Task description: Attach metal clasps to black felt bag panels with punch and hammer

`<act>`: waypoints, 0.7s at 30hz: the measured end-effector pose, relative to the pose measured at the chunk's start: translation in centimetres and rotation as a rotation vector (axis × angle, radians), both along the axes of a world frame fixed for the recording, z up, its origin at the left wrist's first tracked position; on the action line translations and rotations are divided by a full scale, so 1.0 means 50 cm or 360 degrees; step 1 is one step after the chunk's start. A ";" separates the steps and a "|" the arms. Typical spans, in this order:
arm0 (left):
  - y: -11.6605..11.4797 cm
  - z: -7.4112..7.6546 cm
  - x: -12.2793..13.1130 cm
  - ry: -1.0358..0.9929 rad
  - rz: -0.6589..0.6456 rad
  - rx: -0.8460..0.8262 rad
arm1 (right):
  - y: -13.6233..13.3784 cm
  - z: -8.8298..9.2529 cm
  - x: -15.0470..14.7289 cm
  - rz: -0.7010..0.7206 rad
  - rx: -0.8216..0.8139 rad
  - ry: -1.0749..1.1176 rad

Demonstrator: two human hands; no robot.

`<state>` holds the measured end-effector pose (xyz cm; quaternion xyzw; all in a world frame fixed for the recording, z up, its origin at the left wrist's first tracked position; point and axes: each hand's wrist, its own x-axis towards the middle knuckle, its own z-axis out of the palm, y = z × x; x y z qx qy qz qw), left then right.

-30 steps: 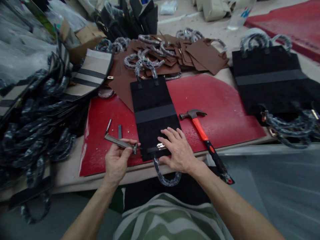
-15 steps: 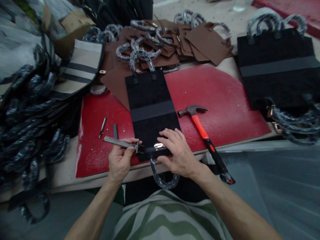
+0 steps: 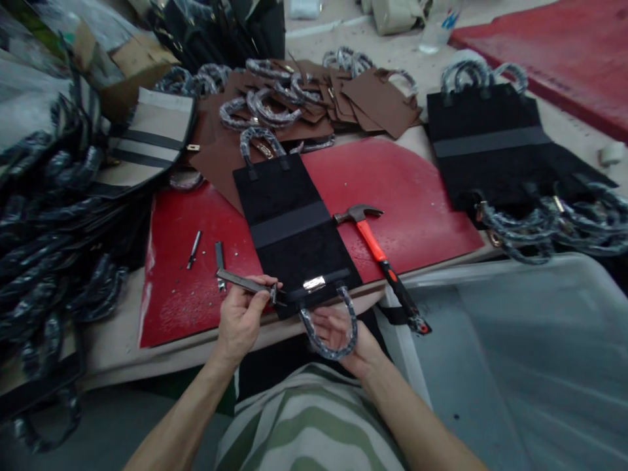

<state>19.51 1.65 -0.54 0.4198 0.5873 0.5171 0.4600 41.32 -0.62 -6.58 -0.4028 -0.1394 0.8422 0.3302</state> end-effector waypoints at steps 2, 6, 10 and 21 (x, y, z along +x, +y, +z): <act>-0.001 0.002 0.002 -0.0029 -0.0004 -0.0028 | 0.014 0.010 -0.026 0.0153 0.0075 0.0226; 0.001 -0.005 -0.002 -0.0138 -0.0059 -0.0085 | 0.036 0.036 -0.080 0.0287 0.0254 0.0216; 0.006 -0.012 -0.003 -0.0245 -0.0097 -0.0078 | 0.033 0.042 -0.111 0.0067 0.0268 -0.0087; 0.000 0.002 -0.021 -0.0428 -0.0068 0.0201 | 0.014 0.072 -0.119 -0.0041 0.0436 -0.0364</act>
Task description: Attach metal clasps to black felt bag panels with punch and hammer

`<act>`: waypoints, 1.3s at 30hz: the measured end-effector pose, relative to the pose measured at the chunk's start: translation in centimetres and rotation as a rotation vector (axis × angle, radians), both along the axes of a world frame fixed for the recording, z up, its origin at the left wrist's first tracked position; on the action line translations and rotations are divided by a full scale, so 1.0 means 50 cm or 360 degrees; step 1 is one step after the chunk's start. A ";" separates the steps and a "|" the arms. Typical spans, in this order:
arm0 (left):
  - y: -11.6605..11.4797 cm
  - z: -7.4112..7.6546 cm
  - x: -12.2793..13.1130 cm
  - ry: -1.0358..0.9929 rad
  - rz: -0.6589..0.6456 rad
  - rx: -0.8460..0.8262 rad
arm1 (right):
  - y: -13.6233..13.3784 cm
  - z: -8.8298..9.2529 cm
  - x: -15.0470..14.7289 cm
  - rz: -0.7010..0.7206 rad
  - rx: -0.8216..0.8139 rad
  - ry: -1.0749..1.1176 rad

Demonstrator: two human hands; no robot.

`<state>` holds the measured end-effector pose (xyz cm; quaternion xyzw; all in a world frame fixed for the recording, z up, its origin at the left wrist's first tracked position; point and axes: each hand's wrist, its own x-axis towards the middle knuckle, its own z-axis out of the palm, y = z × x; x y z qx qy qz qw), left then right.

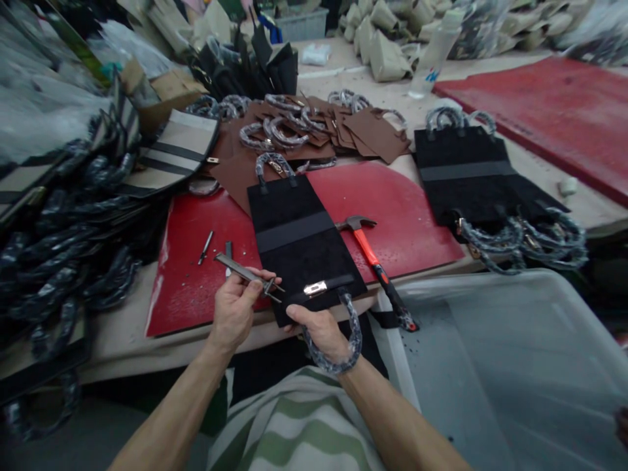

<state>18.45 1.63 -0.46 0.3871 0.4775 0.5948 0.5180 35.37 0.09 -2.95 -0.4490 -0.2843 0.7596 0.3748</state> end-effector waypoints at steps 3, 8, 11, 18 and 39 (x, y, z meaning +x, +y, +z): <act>-0.001 -0.004 -0.008 -0.0117 -0.0008 0.0002 | -0.001 -0.012 -0.007 -0.0014 -0.0014 0.0000; -0.002 0.000 -0.019 -0.0191 -0.0030 0.0006 | 0.003 -0.027 -0.015 -0.0012 0.0009 0.0096; -0.007 0.004 -0.024 -0.0073 -0.0064 0.0068 | 0.003 -0.029 -0.014 0.0020 0.0022 0.0104; -0.007 0.011 -0.028 0.0161 -0.0112 0.0103 | 0.006 -0.019 -0.022 0.0021 0.0029 0.0056; 0.016 0.023 -0.032 0.0496 -0.0020 0.0109 | 0.050 0.027 -0.007 0.0423 0.0031 -0.0107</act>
